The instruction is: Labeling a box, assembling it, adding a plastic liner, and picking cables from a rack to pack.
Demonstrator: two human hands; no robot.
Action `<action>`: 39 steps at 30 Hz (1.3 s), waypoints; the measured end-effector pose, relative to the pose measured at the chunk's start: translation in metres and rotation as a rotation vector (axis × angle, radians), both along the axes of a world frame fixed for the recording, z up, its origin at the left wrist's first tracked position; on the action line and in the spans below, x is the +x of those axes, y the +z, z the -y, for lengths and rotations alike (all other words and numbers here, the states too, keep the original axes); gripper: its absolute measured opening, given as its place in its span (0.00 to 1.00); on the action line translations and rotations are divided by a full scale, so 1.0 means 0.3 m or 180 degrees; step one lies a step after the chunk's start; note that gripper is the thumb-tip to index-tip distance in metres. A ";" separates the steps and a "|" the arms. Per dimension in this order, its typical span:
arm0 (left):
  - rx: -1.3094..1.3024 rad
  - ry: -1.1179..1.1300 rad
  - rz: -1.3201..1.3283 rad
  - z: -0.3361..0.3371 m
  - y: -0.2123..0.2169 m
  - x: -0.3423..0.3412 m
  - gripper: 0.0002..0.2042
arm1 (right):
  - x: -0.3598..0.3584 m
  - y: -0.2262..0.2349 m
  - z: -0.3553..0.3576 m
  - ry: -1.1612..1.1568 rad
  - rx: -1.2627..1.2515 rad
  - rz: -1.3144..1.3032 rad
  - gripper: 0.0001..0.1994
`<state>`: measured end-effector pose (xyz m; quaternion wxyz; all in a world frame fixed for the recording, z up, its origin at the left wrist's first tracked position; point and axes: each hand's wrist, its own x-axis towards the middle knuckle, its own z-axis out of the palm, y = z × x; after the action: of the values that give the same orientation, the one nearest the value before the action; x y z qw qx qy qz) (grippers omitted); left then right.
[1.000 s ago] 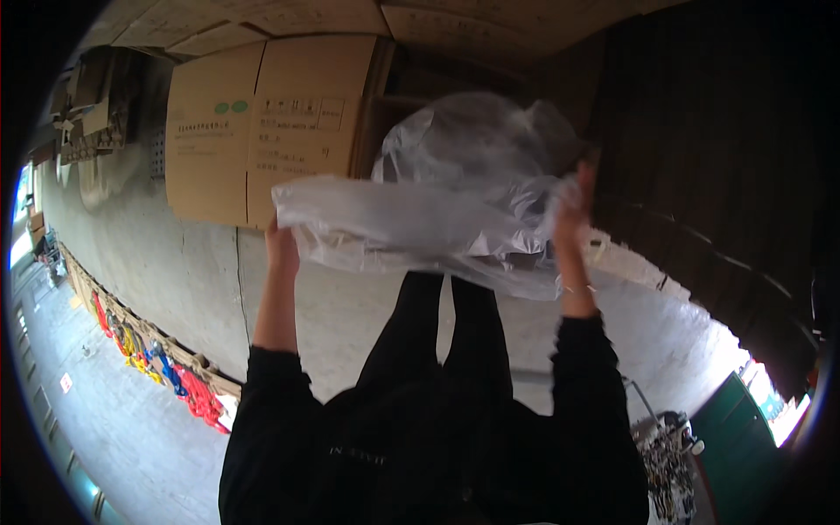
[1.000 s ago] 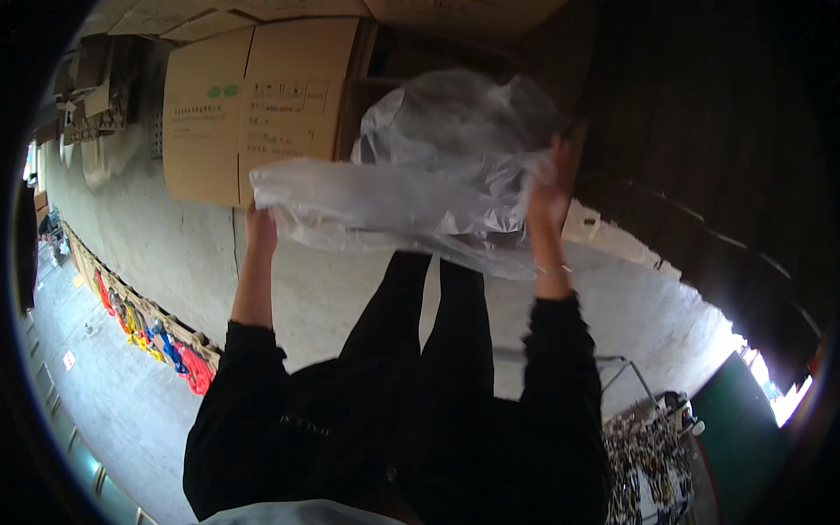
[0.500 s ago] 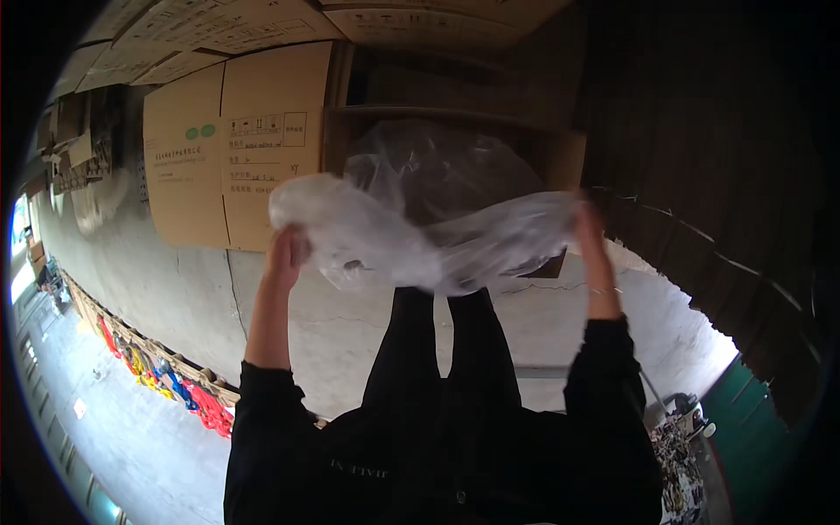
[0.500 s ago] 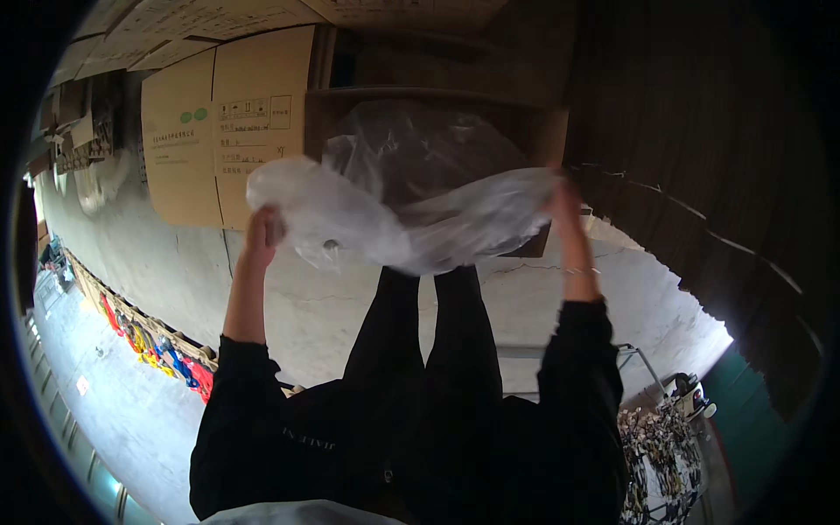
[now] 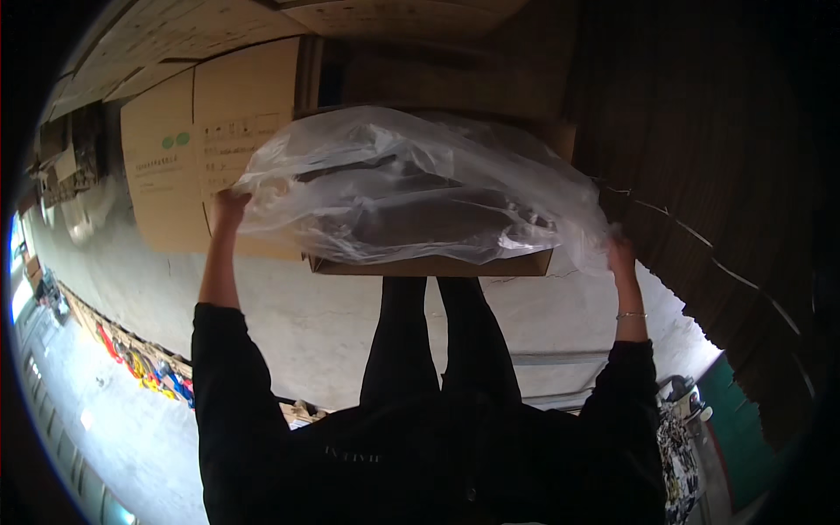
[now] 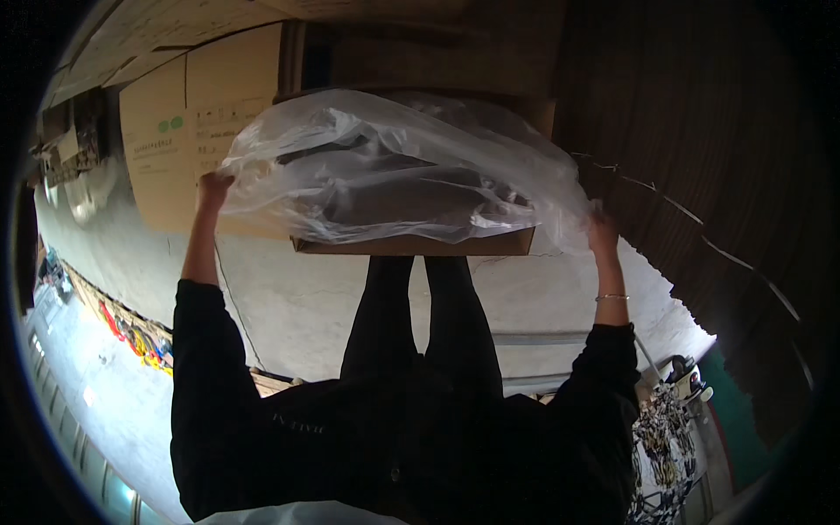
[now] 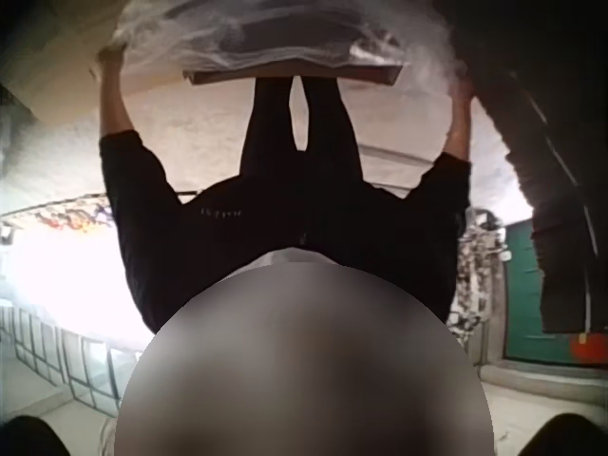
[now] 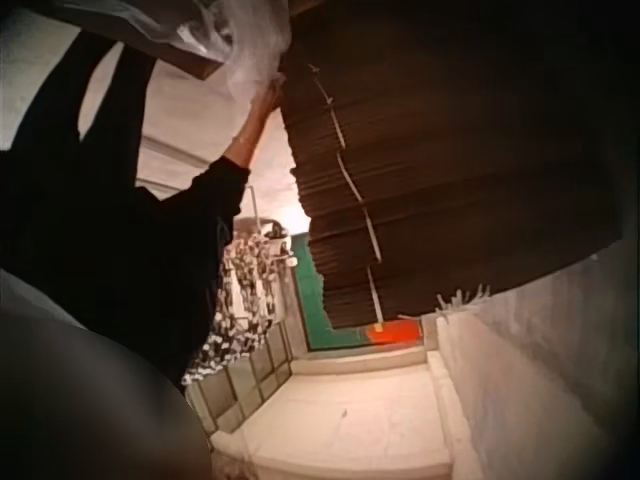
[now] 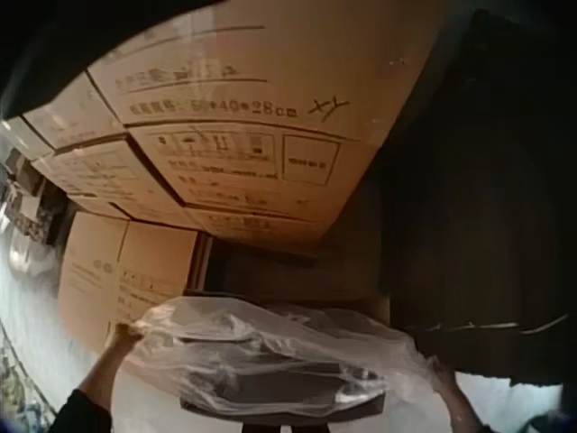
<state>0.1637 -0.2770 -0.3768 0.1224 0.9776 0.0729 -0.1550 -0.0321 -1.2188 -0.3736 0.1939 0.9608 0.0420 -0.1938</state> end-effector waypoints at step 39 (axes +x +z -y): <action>-0.2815 0.4244 -0.0556 0.542 0.092 -0.311 0.34 | 0.157 -0.103 -0.379 -0.6979 0.4915 0.0515 0.34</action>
<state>0.0702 -0.4395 -0.3493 0.5588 0.5737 0.5824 -0.1397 0.0152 -1.1052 -0.4045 -0.6458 0.3701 -0.6573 -0.1180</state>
